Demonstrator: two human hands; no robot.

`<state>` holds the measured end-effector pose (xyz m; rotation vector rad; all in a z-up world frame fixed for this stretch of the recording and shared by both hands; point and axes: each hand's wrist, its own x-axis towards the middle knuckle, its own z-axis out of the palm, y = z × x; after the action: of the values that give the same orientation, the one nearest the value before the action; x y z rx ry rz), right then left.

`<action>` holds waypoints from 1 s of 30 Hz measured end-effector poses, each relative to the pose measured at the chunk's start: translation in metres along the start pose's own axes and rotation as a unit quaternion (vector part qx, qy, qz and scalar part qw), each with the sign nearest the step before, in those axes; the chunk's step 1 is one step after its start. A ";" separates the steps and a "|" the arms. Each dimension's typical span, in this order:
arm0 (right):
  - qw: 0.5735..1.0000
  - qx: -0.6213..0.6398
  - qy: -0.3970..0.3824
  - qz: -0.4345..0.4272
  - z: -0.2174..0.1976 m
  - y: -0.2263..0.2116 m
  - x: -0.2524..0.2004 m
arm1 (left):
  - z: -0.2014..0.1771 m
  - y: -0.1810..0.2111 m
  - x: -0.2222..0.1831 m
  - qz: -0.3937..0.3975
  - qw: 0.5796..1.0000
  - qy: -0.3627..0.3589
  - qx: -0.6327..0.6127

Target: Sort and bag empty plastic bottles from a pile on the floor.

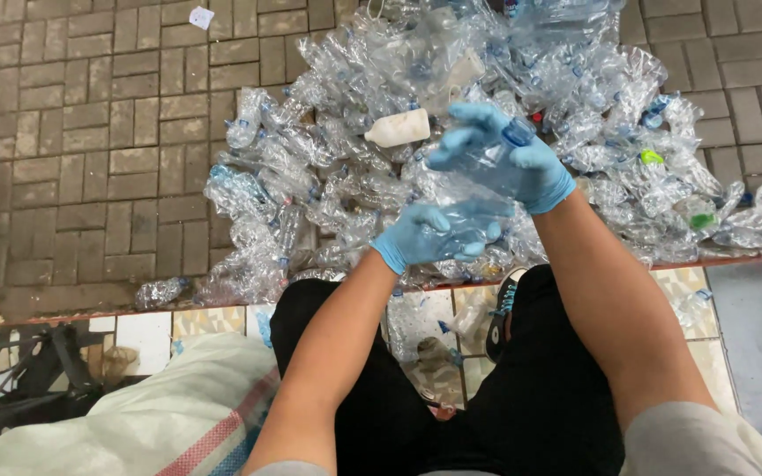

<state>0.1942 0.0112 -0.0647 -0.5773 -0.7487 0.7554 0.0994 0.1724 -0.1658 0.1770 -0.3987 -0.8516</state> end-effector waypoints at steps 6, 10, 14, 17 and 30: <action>0.998 0.024 -0.005 -0.058 -0.013 0.013 -0.003 | 0.029 -0.008 0.003 0.019 0.994 0.098 -0.041; 0.999 0.002 0.027 -0.033 -0.012 0.009 -0.003 | 0.026 -0.013 0.001 0.039 0.996 0.073 -0.040; 0.999 -0.006 0.043 -0.032 -0.012 0.009 -0.004 | 0.034 -0.013 0.005 0.043 0.997 0.060 -0.027; 0.998 -0.003 0.047 -0.034 -0.019 0.013 -0.006 | 0.057 -0.010 0.006 0.050 0.989 0.130 -0.040; 0.997 -0.027 0.057 -0.042 -0.020 0.015 -0.006 | 0.055 -0.001 0.009 0.056 0.996 0.040 0.065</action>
<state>0.2009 0.0119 -0.0892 -0.6291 -0.6841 0.6214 0.0818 0.1649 -0.1138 0.3049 -0.3860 -0.7071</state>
